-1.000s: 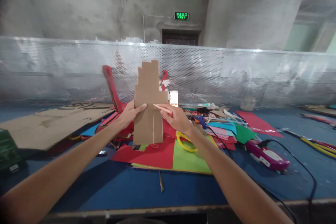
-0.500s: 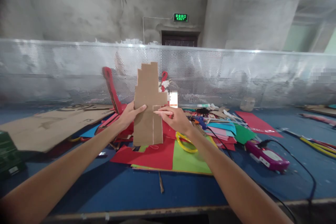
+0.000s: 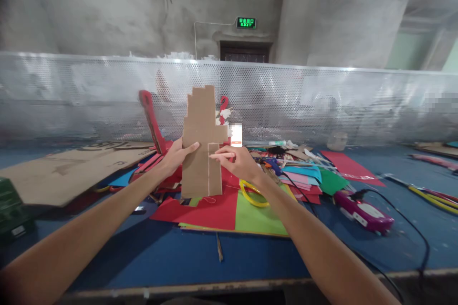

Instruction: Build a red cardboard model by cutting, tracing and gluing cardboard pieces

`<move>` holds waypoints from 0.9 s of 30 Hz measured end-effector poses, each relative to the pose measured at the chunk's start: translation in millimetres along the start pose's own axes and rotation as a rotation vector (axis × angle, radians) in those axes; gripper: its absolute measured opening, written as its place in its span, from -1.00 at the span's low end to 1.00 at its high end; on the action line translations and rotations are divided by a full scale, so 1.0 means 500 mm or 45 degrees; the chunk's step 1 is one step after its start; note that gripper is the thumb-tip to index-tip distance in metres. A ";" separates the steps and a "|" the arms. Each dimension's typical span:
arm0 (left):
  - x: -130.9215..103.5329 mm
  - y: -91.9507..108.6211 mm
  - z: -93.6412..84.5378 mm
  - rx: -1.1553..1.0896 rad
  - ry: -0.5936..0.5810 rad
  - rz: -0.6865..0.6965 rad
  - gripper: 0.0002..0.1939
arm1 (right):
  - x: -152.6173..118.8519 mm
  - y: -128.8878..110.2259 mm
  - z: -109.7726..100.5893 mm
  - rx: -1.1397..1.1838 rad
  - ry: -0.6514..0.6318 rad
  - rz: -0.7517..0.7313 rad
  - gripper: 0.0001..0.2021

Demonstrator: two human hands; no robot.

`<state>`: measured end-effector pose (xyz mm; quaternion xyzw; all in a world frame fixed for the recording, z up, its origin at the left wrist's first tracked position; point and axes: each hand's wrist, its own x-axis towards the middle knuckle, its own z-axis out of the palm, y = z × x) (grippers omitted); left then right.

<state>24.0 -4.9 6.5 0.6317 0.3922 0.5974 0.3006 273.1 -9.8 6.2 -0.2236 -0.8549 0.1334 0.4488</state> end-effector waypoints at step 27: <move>0.001 -0.007 0.001 -0.028 0.040 -0.047 -0.41 | -0.004 -0.015 0.000 0.036 -0.128 0.079 -0.75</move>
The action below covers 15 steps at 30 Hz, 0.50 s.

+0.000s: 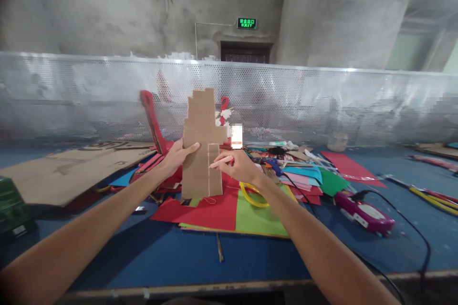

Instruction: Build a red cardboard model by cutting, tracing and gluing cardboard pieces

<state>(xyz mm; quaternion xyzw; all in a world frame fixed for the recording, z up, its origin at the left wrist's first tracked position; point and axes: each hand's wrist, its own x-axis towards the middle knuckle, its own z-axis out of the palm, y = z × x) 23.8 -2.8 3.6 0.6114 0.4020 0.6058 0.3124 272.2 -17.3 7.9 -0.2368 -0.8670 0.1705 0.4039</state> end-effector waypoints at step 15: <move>0.005 -0.004 -0.003 0.011 -0.010 0.015 -0.43 | 0.008 0.032 0.009 -0.039 0.213 -0.050 -0.70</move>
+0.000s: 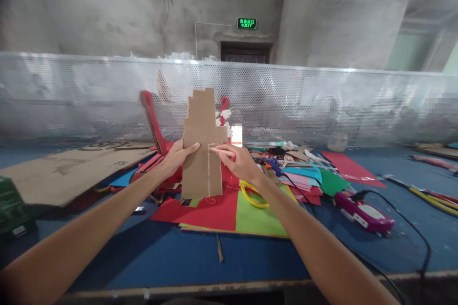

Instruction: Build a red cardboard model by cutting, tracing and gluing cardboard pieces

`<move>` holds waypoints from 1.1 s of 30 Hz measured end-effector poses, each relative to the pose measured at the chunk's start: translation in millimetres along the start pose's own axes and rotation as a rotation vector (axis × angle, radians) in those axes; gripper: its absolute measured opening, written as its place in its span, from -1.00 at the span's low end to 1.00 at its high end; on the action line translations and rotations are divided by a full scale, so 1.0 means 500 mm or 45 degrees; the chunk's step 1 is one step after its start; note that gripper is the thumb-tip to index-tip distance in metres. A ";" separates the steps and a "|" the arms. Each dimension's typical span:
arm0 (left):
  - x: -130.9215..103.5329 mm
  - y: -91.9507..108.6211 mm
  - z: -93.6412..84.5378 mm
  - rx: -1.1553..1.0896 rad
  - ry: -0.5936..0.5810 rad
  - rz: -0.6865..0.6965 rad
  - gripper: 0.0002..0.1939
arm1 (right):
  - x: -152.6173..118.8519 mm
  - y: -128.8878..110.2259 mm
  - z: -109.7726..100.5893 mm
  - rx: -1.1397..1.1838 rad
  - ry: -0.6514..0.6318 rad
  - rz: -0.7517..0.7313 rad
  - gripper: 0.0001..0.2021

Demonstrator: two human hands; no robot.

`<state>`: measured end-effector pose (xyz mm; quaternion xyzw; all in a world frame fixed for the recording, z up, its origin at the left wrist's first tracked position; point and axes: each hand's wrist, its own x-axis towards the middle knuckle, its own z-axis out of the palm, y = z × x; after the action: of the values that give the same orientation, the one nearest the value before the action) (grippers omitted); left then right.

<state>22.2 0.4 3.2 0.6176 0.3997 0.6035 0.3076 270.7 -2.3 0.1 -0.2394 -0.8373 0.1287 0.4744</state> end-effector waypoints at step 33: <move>0.019 -0.009 -0.024 -0.039 0.137 -0.021 -0.45 | -0.003 -0.016 -0.017 0.169 0.133 0.034 -0.70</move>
<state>9.3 9.7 5.2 0.5762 0.4113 0.6393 0.3001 276.6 -10.0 6.8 -0.2250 -0.7978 0.1775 0.5304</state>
